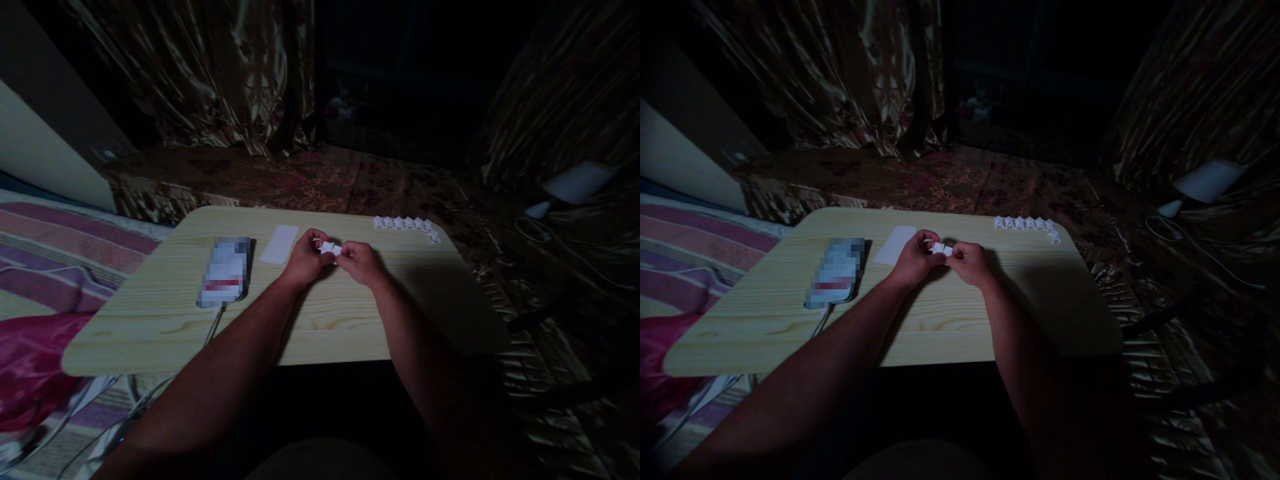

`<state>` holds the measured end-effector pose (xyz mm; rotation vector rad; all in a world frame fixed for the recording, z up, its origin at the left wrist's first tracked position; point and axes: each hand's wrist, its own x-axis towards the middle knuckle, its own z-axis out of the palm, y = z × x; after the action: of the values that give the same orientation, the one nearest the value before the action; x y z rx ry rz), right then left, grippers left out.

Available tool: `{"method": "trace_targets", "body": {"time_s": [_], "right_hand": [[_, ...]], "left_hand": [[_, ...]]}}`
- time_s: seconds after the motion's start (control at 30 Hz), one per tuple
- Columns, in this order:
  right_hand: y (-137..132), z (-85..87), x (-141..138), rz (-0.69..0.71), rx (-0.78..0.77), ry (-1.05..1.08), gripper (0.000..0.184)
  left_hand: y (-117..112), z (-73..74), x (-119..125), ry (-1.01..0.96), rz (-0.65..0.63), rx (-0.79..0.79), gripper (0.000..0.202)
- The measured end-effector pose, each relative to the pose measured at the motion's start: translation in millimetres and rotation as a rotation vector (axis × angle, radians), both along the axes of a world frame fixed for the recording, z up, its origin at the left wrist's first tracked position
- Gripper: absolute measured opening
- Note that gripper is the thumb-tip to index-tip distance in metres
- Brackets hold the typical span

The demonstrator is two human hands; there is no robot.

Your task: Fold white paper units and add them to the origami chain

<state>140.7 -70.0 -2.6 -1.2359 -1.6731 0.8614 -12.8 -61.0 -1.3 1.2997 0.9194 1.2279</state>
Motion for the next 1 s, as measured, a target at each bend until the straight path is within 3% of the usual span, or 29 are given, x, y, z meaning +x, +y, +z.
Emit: {"method": "trace_targets", "body": {"time_s": [0.5,0.7,1.0], "right_hand": [[5.2,-6.2,0.5,-0.043,0.015,0.109,0.014],[6.8,-4.6,1.2,-0.025,-0.030,0.193,0.012],[4.6,-1.1,2.2,0.014,-0.096,0.221,0.008]], "left_hand": [[1.0,-2.5,1.5,-0.075,0.003,-0.052,0.045],[0.2,-2.3,0.2,0.030,-0.034,-0.050,0.026],[3.5,-7.4,-0.6,0.012,0.017,-0.025,0.037]]}}
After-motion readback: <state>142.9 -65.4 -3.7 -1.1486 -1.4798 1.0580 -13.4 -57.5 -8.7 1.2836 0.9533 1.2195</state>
